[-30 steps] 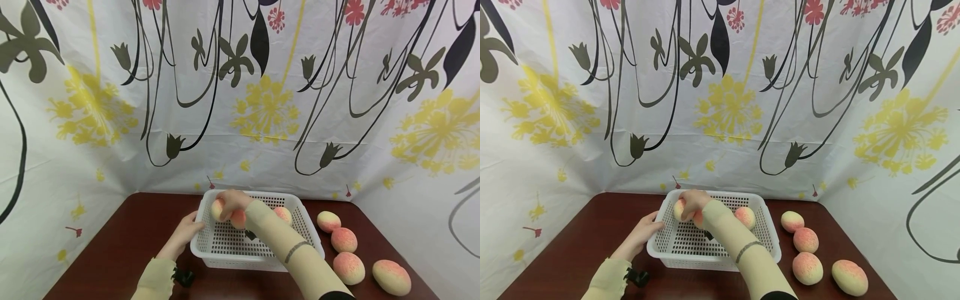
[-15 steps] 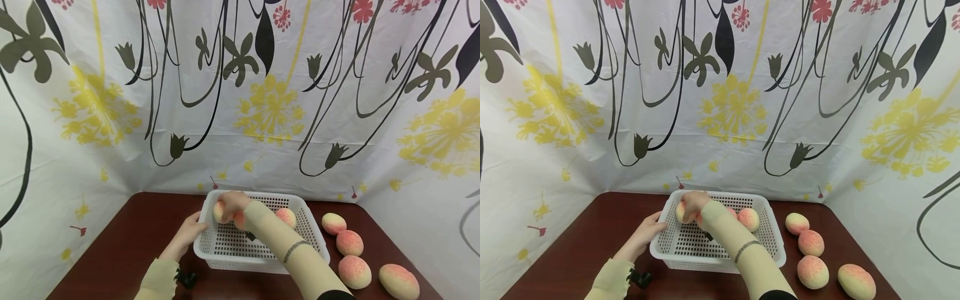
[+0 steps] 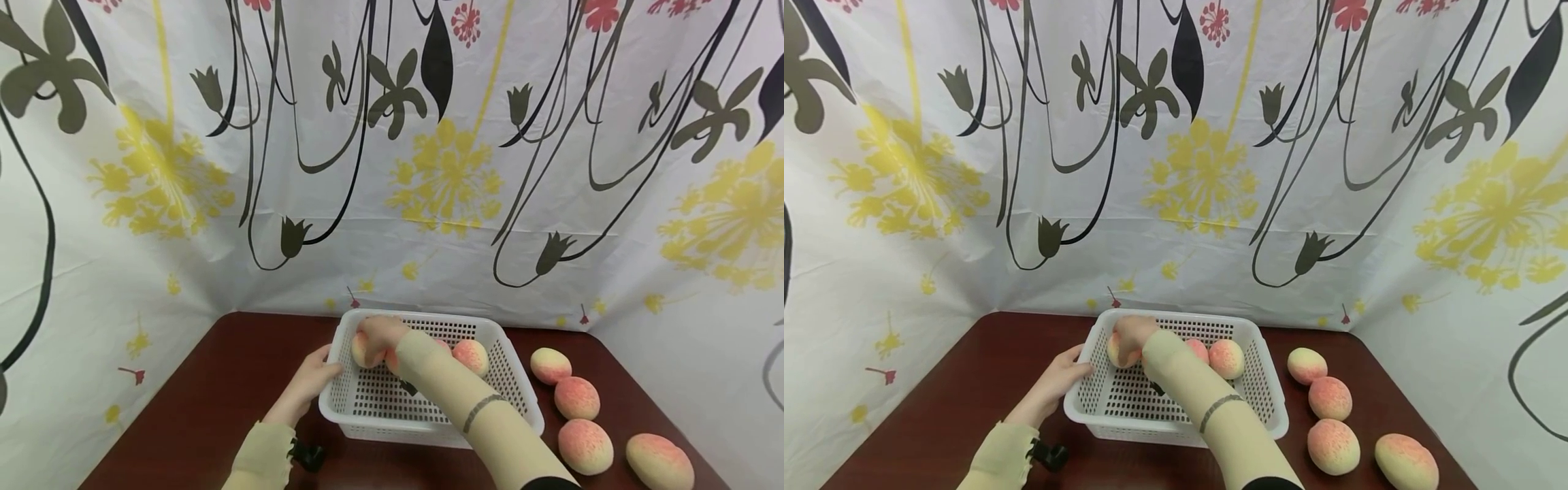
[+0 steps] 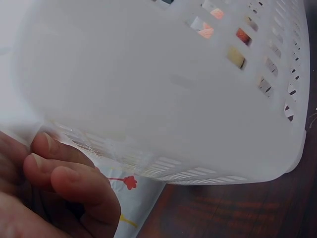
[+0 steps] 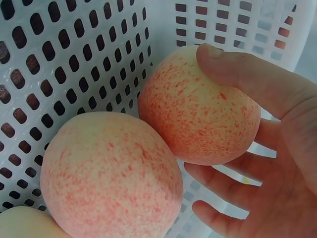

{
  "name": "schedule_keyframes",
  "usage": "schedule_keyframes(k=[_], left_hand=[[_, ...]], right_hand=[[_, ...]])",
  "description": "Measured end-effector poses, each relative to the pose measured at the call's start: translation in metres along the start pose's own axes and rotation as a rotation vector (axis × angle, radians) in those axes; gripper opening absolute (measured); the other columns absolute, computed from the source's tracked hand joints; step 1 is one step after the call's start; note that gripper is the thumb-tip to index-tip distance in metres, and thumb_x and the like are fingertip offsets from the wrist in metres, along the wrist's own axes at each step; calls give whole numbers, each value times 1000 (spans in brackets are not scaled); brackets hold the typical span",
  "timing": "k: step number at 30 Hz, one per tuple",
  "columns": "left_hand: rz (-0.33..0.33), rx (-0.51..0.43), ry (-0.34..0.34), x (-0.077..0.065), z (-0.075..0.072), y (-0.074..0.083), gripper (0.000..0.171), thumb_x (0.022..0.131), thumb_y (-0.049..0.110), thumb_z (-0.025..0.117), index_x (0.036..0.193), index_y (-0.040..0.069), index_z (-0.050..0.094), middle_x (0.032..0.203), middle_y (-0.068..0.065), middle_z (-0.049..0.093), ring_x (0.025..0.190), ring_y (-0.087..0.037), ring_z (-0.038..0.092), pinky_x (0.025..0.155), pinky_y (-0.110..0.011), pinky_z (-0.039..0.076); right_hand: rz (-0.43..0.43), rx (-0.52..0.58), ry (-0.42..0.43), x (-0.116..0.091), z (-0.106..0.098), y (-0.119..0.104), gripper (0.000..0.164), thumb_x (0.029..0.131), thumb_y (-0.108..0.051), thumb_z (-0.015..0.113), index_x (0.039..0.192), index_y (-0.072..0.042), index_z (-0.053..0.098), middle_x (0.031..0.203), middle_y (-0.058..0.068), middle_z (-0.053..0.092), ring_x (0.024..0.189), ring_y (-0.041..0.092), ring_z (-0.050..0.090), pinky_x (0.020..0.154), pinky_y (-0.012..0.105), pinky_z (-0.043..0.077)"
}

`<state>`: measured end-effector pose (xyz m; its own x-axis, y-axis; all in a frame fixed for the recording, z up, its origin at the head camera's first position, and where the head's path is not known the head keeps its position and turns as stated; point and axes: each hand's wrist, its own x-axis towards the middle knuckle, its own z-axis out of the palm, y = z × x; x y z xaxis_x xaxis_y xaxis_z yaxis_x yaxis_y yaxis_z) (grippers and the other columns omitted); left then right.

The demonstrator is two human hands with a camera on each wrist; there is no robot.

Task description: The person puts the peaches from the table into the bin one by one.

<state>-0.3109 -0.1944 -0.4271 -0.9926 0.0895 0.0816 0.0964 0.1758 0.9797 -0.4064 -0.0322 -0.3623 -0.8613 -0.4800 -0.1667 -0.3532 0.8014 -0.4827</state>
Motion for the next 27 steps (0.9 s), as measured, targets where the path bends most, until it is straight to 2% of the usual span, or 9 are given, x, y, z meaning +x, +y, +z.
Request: schedule_keyframes(k=[4,8,11,15,19,27], left_hand=[[-2,-3,-4,1,0,1,54,91,6,53,143,-2,41,118,-29,60,95,-39,66,71,-46,55],[-5,-7,7,0,0,2,54,91,6,54,143,-1,41,118,-27,61,95,-38,66,71,-46,55],[-6,-1,25,-1,2,4,54,91,5,53,143,-3,41,117,-27,61,96,-40,65,72,-47,55],[-10,4,43,-3,4,3,53,91,4,53,143,-3,41,117,-28,61,96,-41,65,72,-50,55],[-15,-12,33,-2,2,1,54,91,5,54,143,-1,42,118,-27,61,96,-40,65,71,-49,55],[-23,-23,21,0,1,3,56,91,6,54,145,0,40,120,-28,60,96,-40,65,71,-48,55]], right_hand=[[-47,-1,-22,1,-1,0,68,57,19,76,116,-13,69,101,0,58,90,20,53,77,32,47],[-48,23,-23,2,0,0,71,58,20,75,122,-10,67,113,2,55,93,18,51,78,30,47],[-49,-6,-20,3,2,0,73,58,20,76,124,-10,66,119,2,53,96,18,50,79,30,46],[-77,-106,-24,2,3,0,72,59,18,78,124,-11,66,117,1,54,96,17,49,81,30,45],[-109,-194,-27,1,3,0,70,59,14,79,123,-12,67,110,-1,54,94,16,50,82,30,45],[-120,-376,-35,6,4,1,67,61,4,81,122,-19,67,108,-2,54,93,16,50,83,30,43]])
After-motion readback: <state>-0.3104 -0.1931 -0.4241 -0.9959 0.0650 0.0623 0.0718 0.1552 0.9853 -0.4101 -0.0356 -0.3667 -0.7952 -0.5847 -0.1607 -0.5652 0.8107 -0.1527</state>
